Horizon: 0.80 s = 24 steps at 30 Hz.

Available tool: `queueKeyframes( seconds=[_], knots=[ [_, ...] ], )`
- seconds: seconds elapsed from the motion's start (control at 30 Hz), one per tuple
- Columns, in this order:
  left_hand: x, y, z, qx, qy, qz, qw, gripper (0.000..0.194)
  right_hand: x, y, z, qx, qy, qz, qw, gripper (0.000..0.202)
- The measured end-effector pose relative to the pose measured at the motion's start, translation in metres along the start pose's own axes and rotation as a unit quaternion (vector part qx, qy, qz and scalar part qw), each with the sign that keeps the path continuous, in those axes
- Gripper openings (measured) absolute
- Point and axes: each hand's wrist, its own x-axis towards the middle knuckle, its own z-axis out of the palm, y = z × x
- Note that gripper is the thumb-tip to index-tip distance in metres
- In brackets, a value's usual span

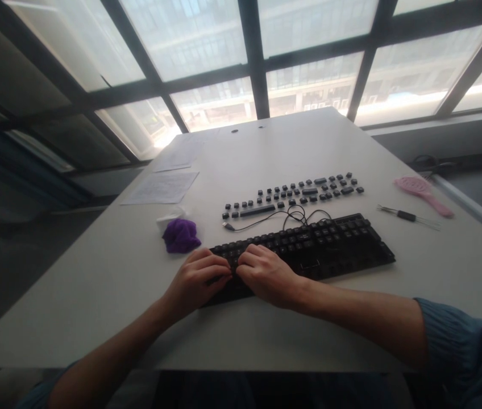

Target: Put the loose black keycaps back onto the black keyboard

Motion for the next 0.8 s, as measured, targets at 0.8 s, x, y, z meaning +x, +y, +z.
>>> queueKeyframes(
  seconds=[0.8],
  knots=[
    [0.0013,-0.0008,-0.0021,0.027,-0.001,0.023,0.999,0.003,-0.0002,-0.0008,0.0015,-0.023,-0.007,0.005,1.000,0.017]
  ],
)
